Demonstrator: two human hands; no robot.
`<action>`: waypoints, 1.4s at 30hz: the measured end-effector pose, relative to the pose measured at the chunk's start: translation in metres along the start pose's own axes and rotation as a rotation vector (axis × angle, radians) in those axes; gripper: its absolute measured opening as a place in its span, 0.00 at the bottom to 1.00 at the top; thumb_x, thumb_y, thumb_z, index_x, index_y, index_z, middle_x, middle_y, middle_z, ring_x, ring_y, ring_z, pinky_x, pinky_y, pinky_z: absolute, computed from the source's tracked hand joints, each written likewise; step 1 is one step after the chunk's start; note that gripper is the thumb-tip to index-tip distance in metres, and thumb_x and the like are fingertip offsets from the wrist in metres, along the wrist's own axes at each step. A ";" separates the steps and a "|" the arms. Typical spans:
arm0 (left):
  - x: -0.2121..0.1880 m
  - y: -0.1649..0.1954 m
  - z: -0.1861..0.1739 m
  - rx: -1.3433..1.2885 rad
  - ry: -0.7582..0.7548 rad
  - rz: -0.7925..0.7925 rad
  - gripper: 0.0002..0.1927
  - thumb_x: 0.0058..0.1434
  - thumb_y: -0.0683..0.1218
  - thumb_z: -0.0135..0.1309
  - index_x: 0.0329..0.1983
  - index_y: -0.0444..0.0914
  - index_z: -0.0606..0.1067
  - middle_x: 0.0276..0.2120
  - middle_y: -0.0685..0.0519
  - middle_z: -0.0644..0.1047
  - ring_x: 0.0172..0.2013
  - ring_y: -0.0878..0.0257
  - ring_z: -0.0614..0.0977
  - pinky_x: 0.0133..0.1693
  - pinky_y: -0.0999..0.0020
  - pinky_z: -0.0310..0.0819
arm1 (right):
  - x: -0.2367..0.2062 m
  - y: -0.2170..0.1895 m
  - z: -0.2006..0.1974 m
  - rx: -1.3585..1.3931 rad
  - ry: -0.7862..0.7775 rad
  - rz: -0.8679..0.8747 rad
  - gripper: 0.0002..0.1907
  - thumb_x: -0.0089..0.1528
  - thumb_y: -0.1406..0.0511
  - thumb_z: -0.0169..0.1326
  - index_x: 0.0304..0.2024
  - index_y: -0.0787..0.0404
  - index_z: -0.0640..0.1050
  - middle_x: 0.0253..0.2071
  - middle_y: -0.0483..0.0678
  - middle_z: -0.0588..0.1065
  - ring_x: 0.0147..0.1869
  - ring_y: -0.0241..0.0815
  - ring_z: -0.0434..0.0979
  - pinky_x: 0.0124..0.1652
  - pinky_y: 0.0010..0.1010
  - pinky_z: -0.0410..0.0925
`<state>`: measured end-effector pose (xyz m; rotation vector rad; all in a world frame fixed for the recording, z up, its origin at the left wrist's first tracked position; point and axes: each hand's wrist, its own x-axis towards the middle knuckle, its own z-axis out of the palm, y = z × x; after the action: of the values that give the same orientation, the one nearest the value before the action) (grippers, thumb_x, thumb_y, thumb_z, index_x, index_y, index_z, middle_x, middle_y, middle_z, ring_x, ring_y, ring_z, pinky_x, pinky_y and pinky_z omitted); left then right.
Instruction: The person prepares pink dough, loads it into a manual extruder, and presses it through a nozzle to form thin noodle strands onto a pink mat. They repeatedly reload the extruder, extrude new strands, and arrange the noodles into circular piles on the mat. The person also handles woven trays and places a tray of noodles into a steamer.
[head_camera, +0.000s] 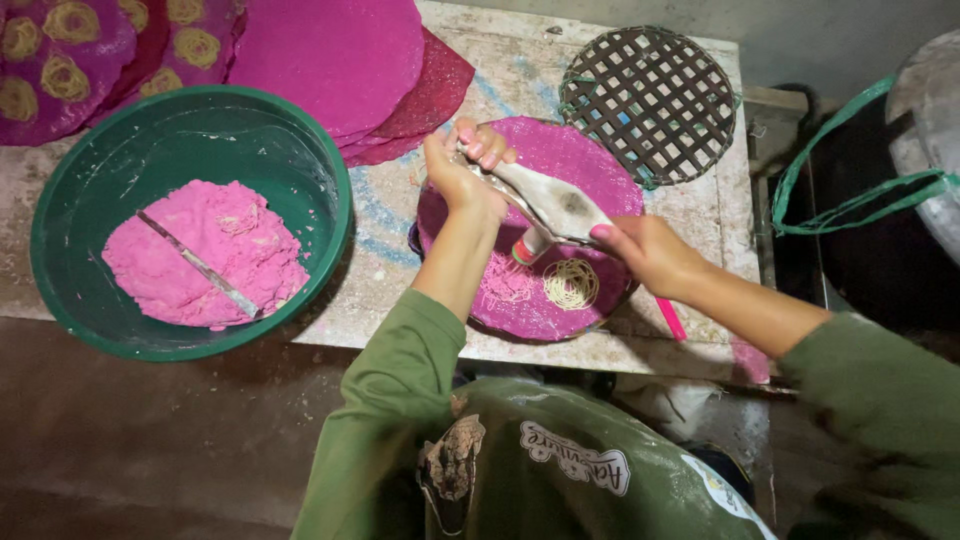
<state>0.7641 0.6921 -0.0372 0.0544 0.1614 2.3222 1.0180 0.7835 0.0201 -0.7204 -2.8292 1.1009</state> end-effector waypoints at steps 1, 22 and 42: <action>0.001 -0.001 -0.004 0.017 0.026 0.023 0.16 0.63 0.56 0.41 0.23 0.45 0.62 0.16 0.59 0.60 0.17 0.66 0.60 0.27 0.64 0.58 | 0.001 0.000 0.008 0.002 0.027 -0.031 0.29 0.70 0.48 0.42 0.41 0.66 0.80 0.24 0.49 0.76 0.28 0.42 0.76 0.34 0.40 0.69; -0.129 0.057 0.134 1.440 -1.260 -0.151 0.30 0.57 0.50 0.62 0.62 0.37 0.72 0.57 0.45 0.77 0.39 0.56 0.76 0.45 0.61 0.69 | -0.060 -0.149 -0.095 -0.487 0.172 -0.726 0.30 0.49 0.41 0.62 0.29 0.61 0.74 0.23 0.52 0.71 0.30 0.56 0.74 0.31 0.44 0.66; -0.096 0.199 0.001 1.127 -0.640 -1.004 0.18 0.61 0.42 0.56 0.52 0.28 0.78 0.45 0.42 0.84 0.42 0.50 0.87 0.48 0.57 0.80 | -0.074 -0.100 -0.091 -0.899 0.385 -1.041 0.12 0.55 0.63 0.60 0.40 0.58 0.79 0.31 0.43 0.72 0.34 0.41 0.75 0.32 0.33 0.67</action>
<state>0.6868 0.4869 -0.0090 0.9990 0.8967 0.9173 1.0592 0.7455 0.1632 0.5244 -2.5672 -0.4194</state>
